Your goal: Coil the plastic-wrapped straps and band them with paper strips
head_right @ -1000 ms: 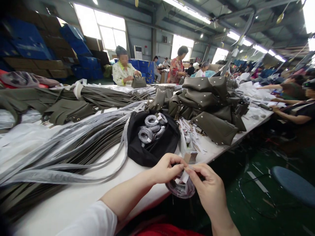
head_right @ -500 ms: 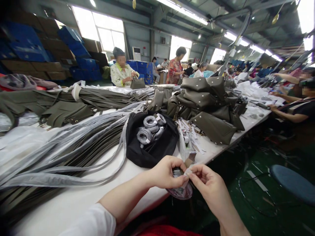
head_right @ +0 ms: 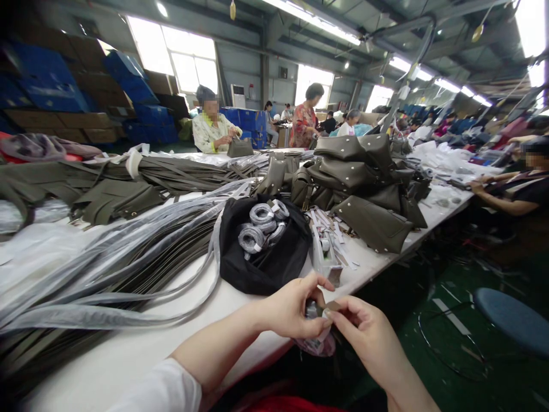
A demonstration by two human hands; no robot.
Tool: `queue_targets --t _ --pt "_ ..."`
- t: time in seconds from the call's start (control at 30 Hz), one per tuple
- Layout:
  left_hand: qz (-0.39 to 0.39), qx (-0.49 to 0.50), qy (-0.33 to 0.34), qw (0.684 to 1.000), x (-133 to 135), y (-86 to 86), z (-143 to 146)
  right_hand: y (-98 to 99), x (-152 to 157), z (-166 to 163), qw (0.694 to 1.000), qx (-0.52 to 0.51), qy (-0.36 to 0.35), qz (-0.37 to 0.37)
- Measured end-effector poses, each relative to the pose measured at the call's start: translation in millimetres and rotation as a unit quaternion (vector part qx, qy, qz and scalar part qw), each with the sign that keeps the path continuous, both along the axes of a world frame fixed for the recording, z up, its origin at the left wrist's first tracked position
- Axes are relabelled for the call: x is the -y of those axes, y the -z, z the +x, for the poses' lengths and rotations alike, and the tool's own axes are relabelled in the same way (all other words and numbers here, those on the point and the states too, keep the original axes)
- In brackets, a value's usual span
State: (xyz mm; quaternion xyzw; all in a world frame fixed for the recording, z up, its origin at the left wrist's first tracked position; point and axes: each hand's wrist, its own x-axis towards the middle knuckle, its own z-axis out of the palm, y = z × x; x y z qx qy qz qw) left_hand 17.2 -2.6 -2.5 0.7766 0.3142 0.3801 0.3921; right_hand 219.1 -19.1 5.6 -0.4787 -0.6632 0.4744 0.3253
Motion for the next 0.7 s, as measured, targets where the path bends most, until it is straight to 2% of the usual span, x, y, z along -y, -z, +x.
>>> queue_targets --t 0.13,0.2,0.3,0.53,0.7 --pt "-0.009 -0.04 -0.037 0.998 -4 -1.6 0 6.8 0 4 0.987 0.072 0.062 0.133" --pt "-0.022 -0.074 -0.033 0.996 -6 -2.6 -3 9.2 0 4 0.982 0.078 0.074 0.155" --pt "-0.046 -0.101 0.003 0.994 -8 -2.3 -7 8.2 -1 3 0.984 0.084 0.055 0.145" --pt "-0.072 -0.061 0.079 0.992 -9 1.0 -9 -6.6 -1 8 0.986 0.121 -0.009 0.11" --pt "-0.069 -0.112 0.1 0.986 -11 0.5 -10 1.4 -1 6 0.98 0.15 -0.005 0.134"
